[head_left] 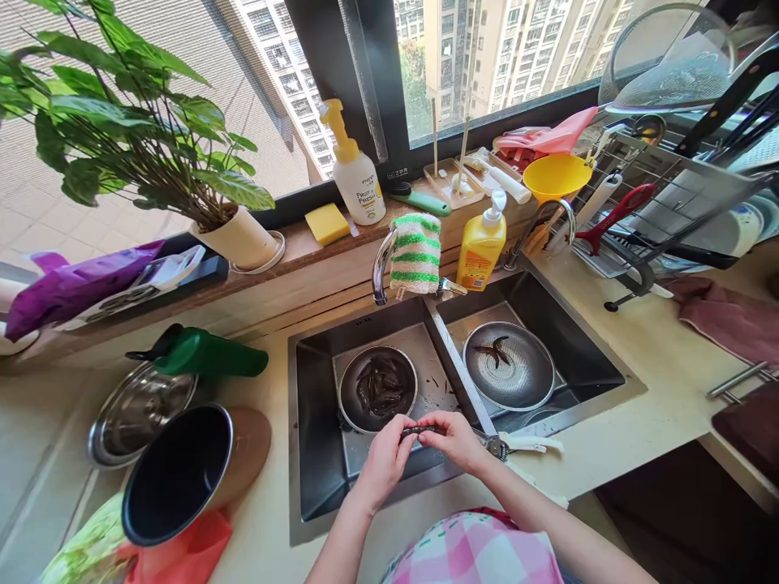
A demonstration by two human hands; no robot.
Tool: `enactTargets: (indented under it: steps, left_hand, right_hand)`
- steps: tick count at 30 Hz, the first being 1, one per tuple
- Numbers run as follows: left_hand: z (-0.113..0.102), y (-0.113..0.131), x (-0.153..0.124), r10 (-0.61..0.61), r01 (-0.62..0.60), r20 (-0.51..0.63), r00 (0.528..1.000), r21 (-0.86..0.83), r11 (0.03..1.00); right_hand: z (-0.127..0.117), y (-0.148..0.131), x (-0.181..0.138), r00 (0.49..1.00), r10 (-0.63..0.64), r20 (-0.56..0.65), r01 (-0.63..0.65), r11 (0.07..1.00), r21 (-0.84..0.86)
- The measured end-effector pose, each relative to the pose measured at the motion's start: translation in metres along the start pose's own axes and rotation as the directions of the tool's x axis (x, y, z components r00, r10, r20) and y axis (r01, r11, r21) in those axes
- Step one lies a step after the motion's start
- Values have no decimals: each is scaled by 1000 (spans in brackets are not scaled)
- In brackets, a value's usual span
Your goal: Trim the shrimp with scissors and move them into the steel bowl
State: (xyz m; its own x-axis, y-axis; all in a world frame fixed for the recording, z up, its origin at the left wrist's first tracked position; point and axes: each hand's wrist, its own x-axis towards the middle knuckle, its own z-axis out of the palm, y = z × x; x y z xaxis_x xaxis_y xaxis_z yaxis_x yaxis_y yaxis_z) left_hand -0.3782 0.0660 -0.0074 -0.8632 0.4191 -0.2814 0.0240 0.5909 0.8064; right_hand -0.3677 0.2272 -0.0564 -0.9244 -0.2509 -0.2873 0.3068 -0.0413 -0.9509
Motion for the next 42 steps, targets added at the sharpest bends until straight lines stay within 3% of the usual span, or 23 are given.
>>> enactTargets:
  steps: [14,23,36,42]
  left_hand:
    - [6,-4,0,2,-2,-26,1000,8,1000]
    - [13,-7,1,-64,59,-24,998,-161,985]
    - [16,-9,-2,-111,112,17,994,-204,972]
    - [18,-10,-2,-67,83,80,995,-204,975]
  right_hand:
    - [0,9,1,999,-33,17,34,997,-74]
    - [4,19,6,982,-154,-110,149,988,-49]
    - [-3,12,11,995,-102,7,102,989,-107]
    - [-5,19,14,993,-120,3,120,989,-83]
